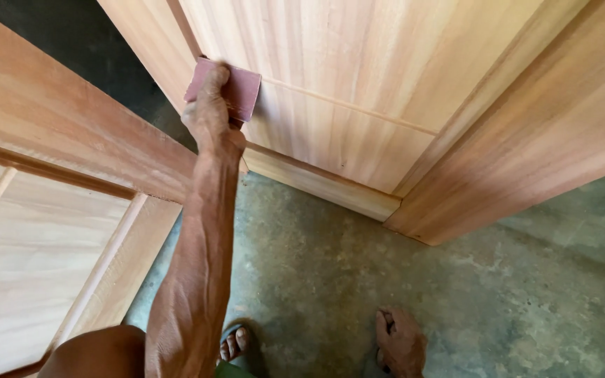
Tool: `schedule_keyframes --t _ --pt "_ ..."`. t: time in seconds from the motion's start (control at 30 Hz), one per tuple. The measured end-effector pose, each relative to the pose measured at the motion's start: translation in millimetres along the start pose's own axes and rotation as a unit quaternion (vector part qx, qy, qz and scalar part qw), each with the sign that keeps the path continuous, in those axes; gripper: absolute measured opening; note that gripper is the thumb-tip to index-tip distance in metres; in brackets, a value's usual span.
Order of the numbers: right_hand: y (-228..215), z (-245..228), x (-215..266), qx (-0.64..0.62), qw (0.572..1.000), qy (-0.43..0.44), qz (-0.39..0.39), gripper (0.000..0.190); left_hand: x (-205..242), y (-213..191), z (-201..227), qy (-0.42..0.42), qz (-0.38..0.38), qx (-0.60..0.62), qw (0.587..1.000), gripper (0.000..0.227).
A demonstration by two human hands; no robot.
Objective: The person uses a sanding block to smooth the surface of a wooden cabinet or door. They work on the lower panel and edges, moving the block back and forth and occasionally using both hands to apply pressure.
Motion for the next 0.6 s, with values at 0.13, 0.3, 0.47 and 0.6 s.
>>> schedule_keyframes --t 0.13,0.3,0.47,0.6 --pt "19 25 12 -0.055 0.998 -0.026 0.002 0.028 3 -1 7 -0.002 0.015 -0.014 1.0 0.047" --pt "56 40 30 -0.056 0.995 -0.072 0.044 0.028 7 4 8 -0.004 0.026 -0.014 1.0 0.049" --pt "25 9 19 -0.027 0.999 0.005 -0.026 0.029 29 14 4 0.019 -0.009 -0.038 0.999 0.052" --pt "23 8 18 -0.046 0.997 -0.057 0.021 0.028 52 23 -17 -0.025 0.002 -0.023 0.999 0.045"
Point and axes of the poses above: each hand's wrist, its own x-axis away from the middle knuckle, its own y-axis out of the palm, z = x × y, the point moved 4 cm from there along -x, towards the middle knuckle, and after that the axes turned 1 degree about z, right-handed, at the moved point
